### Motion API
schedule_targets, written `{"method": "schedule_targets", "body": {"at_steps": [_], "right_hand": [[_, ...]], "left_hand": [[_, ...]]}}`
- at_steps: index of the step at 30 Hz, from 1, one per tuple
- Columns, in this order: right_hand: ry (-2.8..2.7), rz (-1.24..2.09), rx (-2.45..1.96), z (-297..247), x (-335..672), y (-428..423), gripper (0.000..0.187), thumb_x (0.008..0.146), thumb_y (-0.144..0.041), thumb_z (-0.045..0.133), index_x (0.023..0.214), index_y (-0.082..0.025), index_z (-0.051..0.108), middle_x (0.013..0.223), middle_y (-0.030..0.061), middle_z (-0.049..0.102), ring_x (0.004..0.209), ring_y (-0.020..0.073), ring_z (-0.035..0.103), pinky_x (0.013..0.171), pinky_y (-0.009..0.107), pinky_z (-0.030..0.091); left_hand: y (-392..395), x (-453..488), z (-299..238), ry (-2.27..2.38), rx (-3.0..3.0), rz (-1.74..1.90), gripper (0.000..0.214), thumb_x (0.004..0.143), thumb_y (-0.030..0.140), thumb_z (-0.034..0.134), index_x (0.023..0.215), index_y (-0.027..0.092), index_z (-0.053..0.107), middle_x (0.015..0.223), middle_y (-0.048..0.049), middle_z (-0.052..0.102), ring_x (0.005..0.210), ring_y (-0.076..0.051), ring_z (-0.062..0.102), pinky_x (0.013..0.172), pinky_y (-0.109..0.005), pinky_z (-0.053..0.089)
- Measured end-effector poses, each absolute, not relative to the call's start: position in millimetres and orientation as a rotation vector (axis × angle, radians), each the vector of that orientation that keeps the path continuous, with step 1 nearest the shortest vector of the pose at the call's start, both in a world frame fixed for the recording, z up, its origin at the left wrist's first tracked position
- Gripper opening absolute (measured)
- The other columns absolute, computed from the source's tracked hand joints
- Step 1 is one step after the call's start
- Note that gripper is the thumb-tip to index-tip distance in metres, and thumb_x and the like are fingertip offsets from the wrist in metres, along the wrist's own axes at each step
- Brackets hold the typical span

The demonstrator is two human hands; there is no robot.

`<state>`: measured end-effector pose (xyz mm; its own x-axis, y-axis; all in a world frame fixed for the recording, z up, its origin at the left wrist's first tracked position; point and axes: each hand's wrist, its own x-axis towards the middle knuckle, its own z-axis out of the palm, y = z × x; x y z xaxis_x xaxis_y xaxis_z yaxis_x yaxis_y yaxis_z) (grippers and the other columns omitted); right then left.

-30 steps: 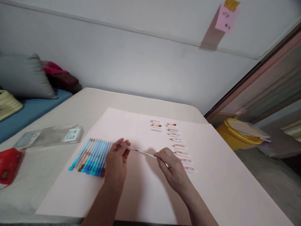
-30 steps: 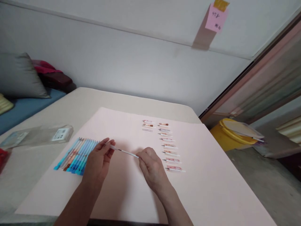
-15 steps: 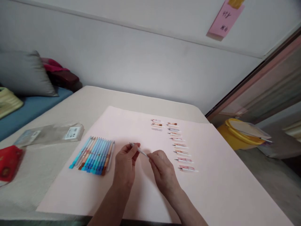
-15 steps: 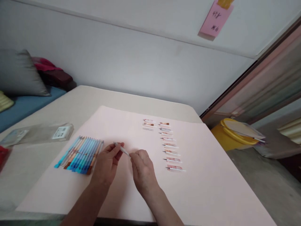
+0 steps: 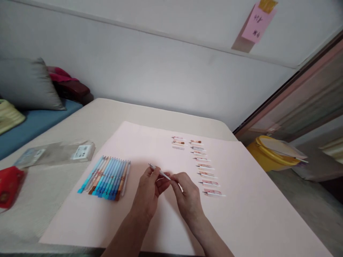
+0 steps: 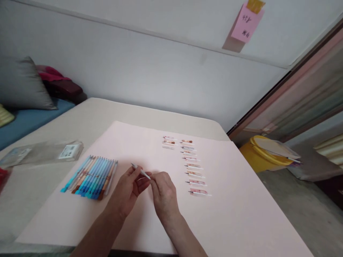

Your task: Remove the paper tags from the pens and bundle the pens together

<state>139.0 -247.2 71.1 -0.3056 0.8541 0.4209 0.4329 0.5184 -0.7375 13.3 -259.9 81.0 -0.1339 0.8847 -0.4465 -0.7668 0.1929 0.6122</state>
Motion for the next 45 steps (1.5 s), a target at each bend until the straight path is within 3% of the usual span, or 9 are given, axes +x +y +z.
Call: {"method": "schedule_targets", "body": {"at_steps": [6, 11, 17, 26, 29, 32, 34, 38, 45], "right_hand": [[-1.909, 0.694, -1.074, 73, 138, -248, 0.01, 0.087, -0.02, 0.05, 0.079, -0.021, 0.057, 0.079, 0.003, 0.059, 0.075, 0.0149, 0.056, 0.066, 0.026, 0.045], [-1.927, 0.704, -1.112, 64, 144, -239, 0.013, 0.089, -0.026, 0.046, 0.091, -0.02, 0.057, 0.083, 0.0032, 0.061, 0.078, 0.0147, 0.057, 0.068, 0.026, 0.045], [-2.106, 0.179, -1.425, 21, 155, -165, 0.027, 0.087, -0.022, 0.041, 0.11, -0.015, 0.054, 0.109, 0.0121, 0.06, 0.102, 0.0221, 0.052, 0.084, 0.036, 0.042], [-2.198, 0.058, -1.736, -4, 144, -85, 0.022, 0.09, -0.021, 0.039, 0.097, -0.011, 0.057, 0.096, 0.0156, 0.061, 0.095, 0.0232, 0.051, 0.081, 0.035, 0.035], [-2.203, 0.097, -1.774, -3, 146, -93, 0.024, 0.089, -0.023, 0.041, 0.082, -0.01, 0.06, 0.085, 0.0164, 0.061, 0.088, 0.024, 0.053, 0.076, 0.035, 0.036], [-2.236, 0.204, -1.73, 10, 148, -124, 0.023, 0.089, -0.023, 0.042, 0.075, -0.014, 0.058, 0.077, 0.0098, 0.06, 0.075, 0.0188, 0.055, 0.067, 0.029, 0.039], [-2.269, 0.301, -1.608, 25, 149, -154, 0.019, 0.09, -0.023, 0.041, 0.083, -0.018, 0.057, 0.081, 0.0041, 0.059, 0.074, 0.0143, 0.055, 0.066, 0.024, 0.041], [-2.196, 0.663, -1.171, 58, 148, -213, 0.016, 0.092, -0.023, 0.039, 0.093, -0.02, 0.054, 0.087, 0.0033, 0.059, 0.08, 0.0139, 0.056, 0.069, 0.023, 0.042], [-2.284, 0.664, -1.119, 70, 149, -241, 0.019, 0.093, -0.021, 0.036, 0.101, -0.023, 0.054, 0.092, 0.0036, 0.058, 0.083, 0.015, 0.054, 0.071, 0.025, 0.041]], "left_hand": [[-258, 11, 75, 0.884, 0.054, 1.482, 0.005, 0.08, 0.015, 0.057, 0.079, 0.015, 0.052, 0.077, -0.0095, 0.066, 0.071, -0.014, 0.066, 0.066, -0.025, 0.055], [-255, 5, 71, 0.911, -0.028, 1.534, 0.007, 0.08, 0.01, 0.055, 0.076, 0.014, 0.052, 0.072, -0.0079, 0.064, 0.072, -0.016, 0.066, 0.065, -0.025, 0.056], [-255, 0, 75, 0.912, -0.094, 1.553, 0.008, 0.081, 0.011, 0.055, 0.074, 0.014, 0.052, 0.071, -0.008, 0.064, 0.07, -0.016, 0.066, 0.061, -0.024, 0.057], [-253, -11, 80, 0.91, -0.133, 1.582, 0.009, 0.081, 0.01, 0.054, 0.073, 0.014, 0.051, 0.069, -0.009, 0.064, 0.069, -0.016, 0.066, 0.061, -0.023, 0.055], [-252, -13, 79, 0.905, -0.141, 1.591, 0.008, 0.081, 0.01, 0.054, 0.074, 0.014, 0.051, 0.07, -0.0094, 0.064, 0.07, -0.016, 0.066, 0.062, -0.023, 0.055], [-250, -15, 77, 0.903, -0.141, 1.613, 0.008, 0.081, 0.01, 0.054, 0.074, 0.014, 0.051, 0.071, -0.0096, 0.064, 0.071, -0.016, 0.066, 0.062, -0.024, 0.056], [-250, -16, 76, 0.9, -0.134, 1.654, 0.009, 0.08, 0.01, 0.055, 0.074, 0.014, 0.051, 0.071, -0.0086, 0.064, 0.071, -0.016, 0.066, 0.064, -0.025, 0.056], [-250, -14, 74, 0.9, -0.088, 1.749, 0.009, 0.079, 0.009, 0.057, 0.074, 0.014, 0.052, 0.07, -0.0047, 0.062, 0.072, -0.015, 0.066, 0.069, -0.029, 0.056], [-254, -5, 70, 0.927, -0.014, 1.748, 0.007, 0.078, 0.01, 0.058, 0.074, 0.014, 0.054, 0.072, -0.0053, 0.063, 0.074, -0.015, 0.066, 0.07, -0.028, 0.056]]}}
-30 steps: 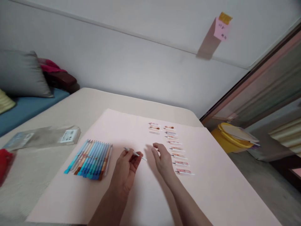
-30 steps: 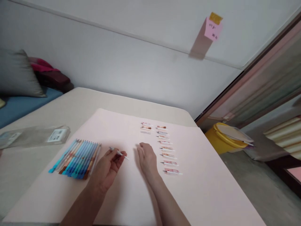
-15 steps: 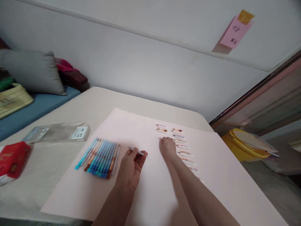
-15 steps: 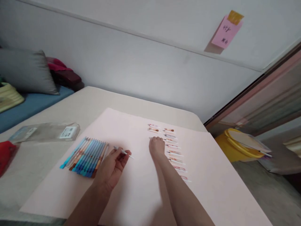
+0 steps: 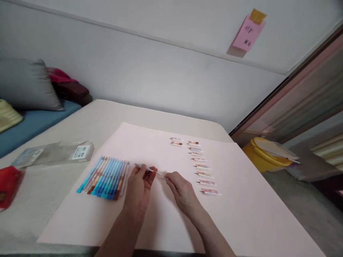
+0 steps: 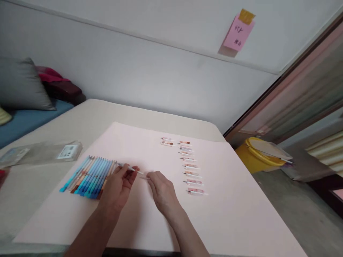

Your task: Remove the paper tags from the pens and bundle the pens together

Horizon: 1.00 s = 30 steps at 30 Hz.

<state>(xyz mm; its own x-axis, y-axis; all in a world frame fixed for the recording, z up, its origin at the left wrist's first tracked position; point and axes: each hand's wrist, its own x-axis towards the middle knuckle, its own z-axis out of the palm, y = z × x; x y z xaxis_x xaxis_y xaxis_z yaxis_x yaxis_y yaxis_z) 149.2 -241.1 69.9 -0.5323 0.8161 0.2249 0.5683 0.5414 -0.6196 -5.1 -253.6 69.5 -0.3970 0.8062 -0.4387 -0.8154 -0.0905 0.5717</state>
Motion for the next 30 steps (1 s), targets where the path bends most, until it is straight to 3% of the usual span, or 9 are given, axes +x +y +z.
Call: {"method": "schedule_targets", "body": {"at_steps": [21, 30], "right_hand": [[-2.22, 0.621, -1.204, 65, 160, -243, 0.019, 0.089, -0.014, 0.043, 0.1, -0.021, 0.056, 0.09, 0.0038, 0.058, 0.081, 0.0149, 0.055, 0.068, 0.023, 0.041], [-2.193, 0.574, -1.252, 62, 156, -251, 0.017, 0.088, -0.015, 0.042, 0.091, -0.02, 0.057, 0.083, 0.0032, 0.055, 0.071, 0.0133, 0.053, 0.062, 0.022, 0.039]], "left_hand": [[-256, 9, 71, 1.104, 0.163, 1.748, 0.009, 0.076, 0.017, 0.062, 0.077, 0.015, 0.053, 0.071, -0.005, 0.064, 0.073, -0.015, 0.065, 0.067, -0.026, 0.054], [-265, 26, 66, 1.182, 0.305, 1.54, 0.021, 0.074, 0.033, 0.064, 0.083, 0.016, 0.056, 0.089, -0.0091, 0.068, 0.077, -0.014, 0.062, 0.071, -0.028, 0.048]]}}
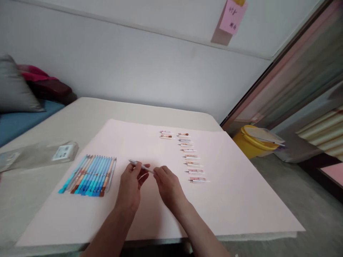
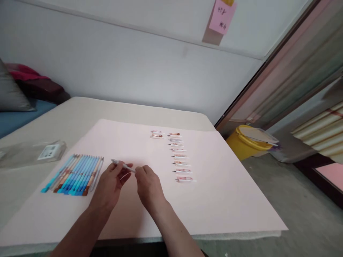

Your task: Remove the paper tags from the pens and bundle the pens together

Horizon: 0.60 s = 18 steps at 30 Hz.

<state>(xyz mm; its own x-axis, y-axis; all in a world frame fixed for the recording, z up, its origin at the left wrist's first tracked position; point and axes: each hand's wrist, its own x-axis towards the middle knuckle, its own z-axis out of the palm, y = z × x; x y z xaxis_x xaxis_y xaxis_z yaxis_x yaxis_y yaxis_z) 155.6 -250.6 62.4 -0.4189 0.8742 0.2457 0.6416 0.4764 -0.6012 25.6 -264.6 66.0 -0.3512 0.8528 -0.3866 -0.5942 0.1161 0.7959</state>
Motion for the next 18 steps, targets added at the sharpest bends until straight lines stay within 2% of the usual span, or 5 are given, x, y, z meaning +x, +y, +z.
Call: {"method": "schedule_targets", "body": {"at_steps": [7, 14, 18], "right_hand": [[-2.048, 0.654, -1.218, 59.5, 154.7, -250.4, 0.02, 0.09, -0.017, 0.038, 0.088, -0.018, 0.058, 0.08, 0.0037, 0.054, 0.07, 0.0134, 0.051, 0.062, 0.023, 0.038], [-1.714, 1.112, -1.269, 64.2, 154.9, -248.0, 0.022, 0.088, -0.021, 0.039, 0.08, -0.019, 0.059, 0.062, -0.0022, 0.052, 0.054, 0.0099, 0.046, 0.053, 0.021, 0.037], [-1.697, 1.055, -1.244, 69.3, 152.2, -252.8, 0.011, 0.084, -0.024, 0.048, 0.083, -0.02, 0.058, 0.074, -0.0005, 0.058, 0.062, 0.0108, 0.048, 0.057, 0.022, 0.038]], "left_hand": [[-265.7, 30.9, 66.3, 1.18, 0.383, 1.515, 0.024, 0.074, 0.037, 0.063, 0.084, 0.016, 0.056, 0.092, -0.0092, 0.068, 0.082, -0.016, 0.061, 0.076, -0.032, 0.046], [-266.5, 28.4, 68.3, 1.134, 0.482, 1.477, 0.025, 0.075, 0.038, 0.062, 0.086, 0.016, 0.057, 0.09, -0.009, 0.068, 0.082, -0.018, 0.062, 0.078, -0.035, 0.045], [-266.9, 30.2, 68.9, 1.103, 0.486, 1.493, 0.024, 0.074, 0.037, 0.063, 0.084, 0.016, 0.058, 0.088, -0.008, 0.067, 0.08, -0.018, 0.062, 0.077, -0.034, 0.046]]}}
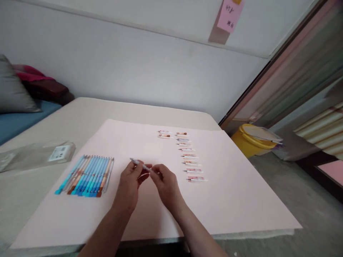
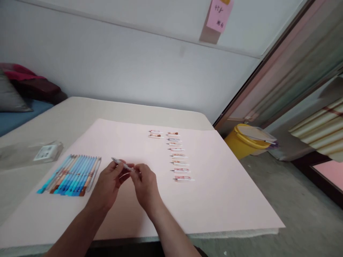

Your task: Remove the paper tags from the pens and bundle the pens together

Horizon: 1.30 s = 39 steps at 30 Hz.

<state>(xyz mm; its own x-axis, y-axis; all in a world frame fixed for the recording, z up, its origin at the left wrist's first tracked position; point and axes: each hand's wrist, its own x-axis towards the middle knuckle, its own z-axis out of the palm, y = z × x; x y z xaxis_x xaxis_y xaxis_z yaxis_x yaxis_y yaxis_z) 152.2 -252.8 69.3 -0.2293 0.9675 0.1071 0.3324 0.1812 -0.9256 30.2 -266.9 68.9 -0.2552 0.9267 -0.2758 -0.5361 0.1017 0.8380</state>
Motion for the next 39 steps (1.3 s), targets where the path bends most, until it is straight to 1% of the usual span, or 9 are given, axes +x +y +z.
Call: {"method": "schedule_targets", "body": {"at_steps": [3, 5, 10, 17, 19, 23, 26, 33, 39], "right_hand": [[-1.682, 1.093, -1.206, 72, 150, -255, 0.008, 0.081, -0.025, 0.052, 0.08, -0.02, 0.058, 0.073, -0.0008, 0.058, 0.064, 0.0112, 0.047, 0.058, 0.022, 0.037], [-1.579, 1.262, -1.196, 73, 150, -254, 0.01, 0.081, -0.026, 0.052, 0.075, -0.019, 0.058, 0.065, -0.0025, 0.054, 0.058, 0.0099, 0.044, 0.054, 0.022, 0.035], [-1.28, 1.692, -1.163, 70, 153, -248, 0.014, 0.078, -0.031, 0.054, 0.076, -0.018, 0.057, 0.058, -0.0048, 0.05, 0.041, 0.0051, 0.028, 0.04, 0.02, 0.02], [-1.472, 1.379, -1.201, 67, 148, -250, 0.009, 0.076, -0.024, 0.053, 0.071, -0.018, 0.058, 0.059, -0.0042, 0.051, 0.054, 0.0085, 0.041, 0.051, 0.02, 0.031], [-1.5, 1.369, -1.209, 66, 147, -251, 0.01, 0.077, -0.023, 0.052, 0.069, -0.018, 0.057, 0.059, -0.0044, 0.049, 0.055, 0.0088, 0.041, 0.051, 0.02, 0.031], [-1.49, 1.376, -1.232, 64, 146, -252, 0.012, 0.078, -0.023, 0.051, 0.068, -0.019, 0.054, 0.055, -0.0055, 0.045, 0.05, 0.0082, 0.036, 0.048, 0.02, 0.029], [-1.491, 1.367, -1.237, 63, 146, -251, 0.011, 0.078, -0.024, 0.051, 0.069, -0.019, 0.054, 0.054, -0.0055, 0.044, 0.05, 0.0086, 0.036, 0.047, 0.02, 0.028], [-1.542, 1.34, -1.248, 67, 143, -254, 0.013, 0.078, -0.023, 0.05, 0.067, -0.019, 0.054, 0.057, -0.0053, 0.046, 0.052, 0.0086, 0.038, 0.05, 0.02, 0.03], [-1.579, 1.313, -1.242, 64, 144, -254, 0.013, 0.08, -0.023, 0.049, 0.069, -0.019, 0.055, 0.059, -0.0041, 0.051, 0.053, 0.0086, 0.04, 0.05, 0.02, 0.031]], "left_hand": [[-267, 30, 69, 1.066, 0.498, 1.5, 0.021, 0.074, 0.035, 0.064, 0.083, 0.016, 0.06, 0.087, -0.0076, 0.066, 0.081, -0.018, 0.062, 0.077, -0.034, 0.047], [-267, 29, 69, 1.038, 0.52, 1.48, 0.02, 0.075, 0.034, 0.063, 0.082, 0.015, 0.06, 0.087, -0.0082, 0.066, 0.082, -0.018, 0.061, 0.078, -0.035, 0.047], [-267, 27, 71, 0.941, 0.558, 1.431, 0.019, 0.078, 0.032, 0.06, 0.086, 0.015, 0.062, 0.094, -0.0097, 0.064, 0.084, -0.017, 0.057, 0.08, -0.037, 0.046], [-265, 26, 68, 1.094, 0.481, 1.482, 0.019, 0.07, 0.032, 0.069, 0.078, 0.014, 0.065, 0.076, -0.0006, 0.056, 0.071, -0.011, 0.052, 0.07, -0.026, 0.045], [-265, 25, 68, 1.138, 0.444, 1.509, 0.021, 0.066, 0.029, 0.071, 0.079, 0.014, 0.065, 0.077, -0.001, 0.058, 0.071, -0.01, 0.053, 0.072, -0.026, 0.045], [-265, 23, 70, 1.061, 0.425, 1.551, 0.028, 0.066, 0.024, 0.071, 0.091, 0.016, 0.063, 0.083, -0.0049, 0.064, 0.086, -0.015, 0.058, 0.083, -0.031, 0.044], [-265, 23, 72, 1.023, 0.42, 1.566, 0.025, 0.066, 0.024, 0.071, 0.088, 0.016, 0.063, 0.086, -0.0058, 0.065, 0.091, -0.018, 0.059, 0.085, -0.035, 0.044], [-264, 21, 68, 1.139, 0.405, 1.608, 0.017, 0.064, 0.027, 0.073, 0.072, 0.017, 0.061, 0.077, 0.0023, 0.055, 0.074, -0.009, 0.052, 0.077, -0.026, 0.044], [-262, 18, 67, 1.101, 0.352, 1.598, 0.024, 0.062, 0.021, 0.073, 0.084, 0.016, 0.066, 0.084, -0.0017, 0.06, 0.085, -0.012, 0.056, 0.082, -0.028, 0.044]]}}
